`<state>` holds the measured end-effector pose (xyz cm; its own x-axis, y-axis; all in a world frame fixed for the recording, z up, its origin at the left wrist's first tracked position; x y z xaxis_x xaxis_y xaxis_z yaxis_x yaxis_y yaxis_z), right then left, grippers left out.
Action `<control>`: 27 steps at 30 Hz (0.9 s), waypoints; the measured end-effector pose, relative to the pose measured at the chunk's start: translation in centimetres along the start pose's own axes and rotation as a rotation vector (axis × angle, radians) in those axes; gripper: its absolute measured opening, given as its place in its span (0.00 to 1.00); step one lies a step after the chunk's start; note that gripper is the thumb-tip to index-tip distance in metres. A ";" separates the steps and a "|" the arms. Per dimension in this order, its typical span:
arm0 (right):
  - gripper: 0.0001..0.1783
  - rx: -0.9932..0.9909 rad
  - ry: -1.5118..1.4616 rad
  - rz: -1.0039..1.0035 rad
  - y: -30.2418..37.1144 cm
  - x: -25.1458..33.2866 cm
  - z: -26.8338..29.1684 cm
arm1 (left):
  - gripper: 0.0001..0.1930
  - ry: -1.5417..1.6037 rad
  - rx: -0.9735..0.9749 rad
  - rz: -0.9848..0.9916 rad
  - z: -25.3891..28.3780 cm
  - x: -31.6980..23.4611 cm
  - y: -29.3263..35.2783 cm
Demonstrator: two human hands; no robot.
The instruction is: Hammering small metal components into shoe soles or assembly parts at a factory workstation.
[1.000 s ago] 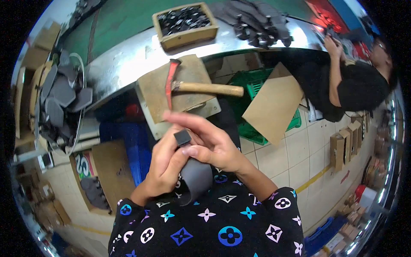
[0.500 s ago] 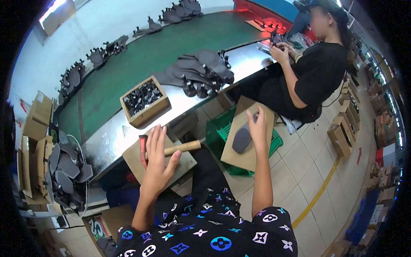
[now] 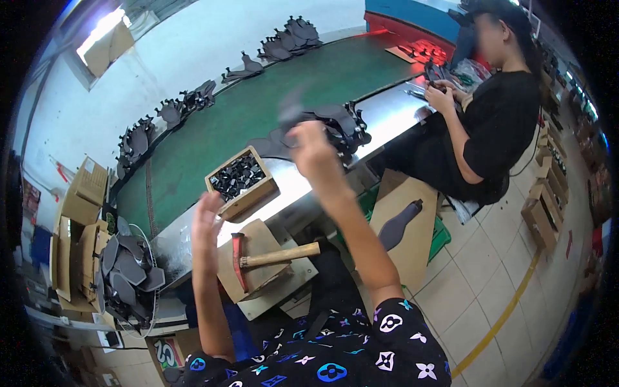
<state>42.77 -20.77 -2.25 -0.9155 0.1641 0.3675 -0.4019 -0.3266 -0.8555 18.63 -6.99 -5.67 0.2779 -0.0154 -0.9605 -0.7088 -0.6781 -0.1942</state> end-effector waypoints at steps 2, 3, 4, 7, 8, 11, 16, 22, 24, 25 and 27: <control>0.14 0.144 -0.185 0.105 1.1 6.2 -3.8 | 0.31 0.231 -0.154 -0.039 3.2 -1.0 -2.1; 0.24 0.270 -0.384 0.145 2.7 9.1 -5.7 | 0.29 0.224 -0.244 -0.087 4.5 -1.2 -2.7; 0.24 0.358 -0.479 0.209 3.8 12.0 -6.5 | 0.25 0.210 -0.262 -0.052 5.0 -1.6 -3.0; 0.28 0.404 -0.606 0.270 4.6 14.3 -6.4 | 0.15 0.010 -0.340 -0.195 7.7 -4.3 -1.9; 0.31 0.366 -0.628 0.256 4.7 14.0 -6.1 | 0.14 -0.001 -0.384 -0.122 9.7 -5.0 -0.9; 0.26 0.192 -0.167 0.036 1.7 4.4 -4.9 | 0.10 -0.340 -0.599 -0.283 19.0 -8.6 3.3; 0.19 0.359 0.608 -0.122 0.4 -11.6 -4.5 | 0.28 -1.840 -1.177 0.180 41.4 -14.8 11.0; 0.14 0.246 0.158 -0.217 -2.1 -11.7 -7.6 | 0.55 -1.470 -1.354 0.572 50.1 -14.4 14.2; 0.15 0.079 0.042 -0.296 -3.7 -9.0 -6.4 | 0.50 -1.571 -1.415 0.324 43.8 -15.3 12.8; 0.14 0.330 -0.501 -0.705 -3.7 -6.4 -6.4 | 0.45 -1.594 -1.289 0.140 39.1 -16.4 12.3; 0.14 0.378 -0.917 -0.715 -3.5 -0.1 -6.8 | 0.32 -1.583 -0.967 -0.377 24.7 -16.2 9.4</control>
<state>44.43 -13.33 -1.84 -0.0997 -0.2494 0.9633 -0.6609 -0.7071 -0.2515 -8.57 5.08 3.14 -0.8586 0.4274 -0.2831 -0.0477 -0.6164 -0.7860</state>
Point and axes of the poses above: each hand's wrist, its own y-axis away from the middle knuckle, its own z-axis out of the back of the hand, x = y × z, the point moved 4 cm from there along -y, towards the middle knuckle, and after that the axes turned 10 degrees about y, right-handed, at the moved point
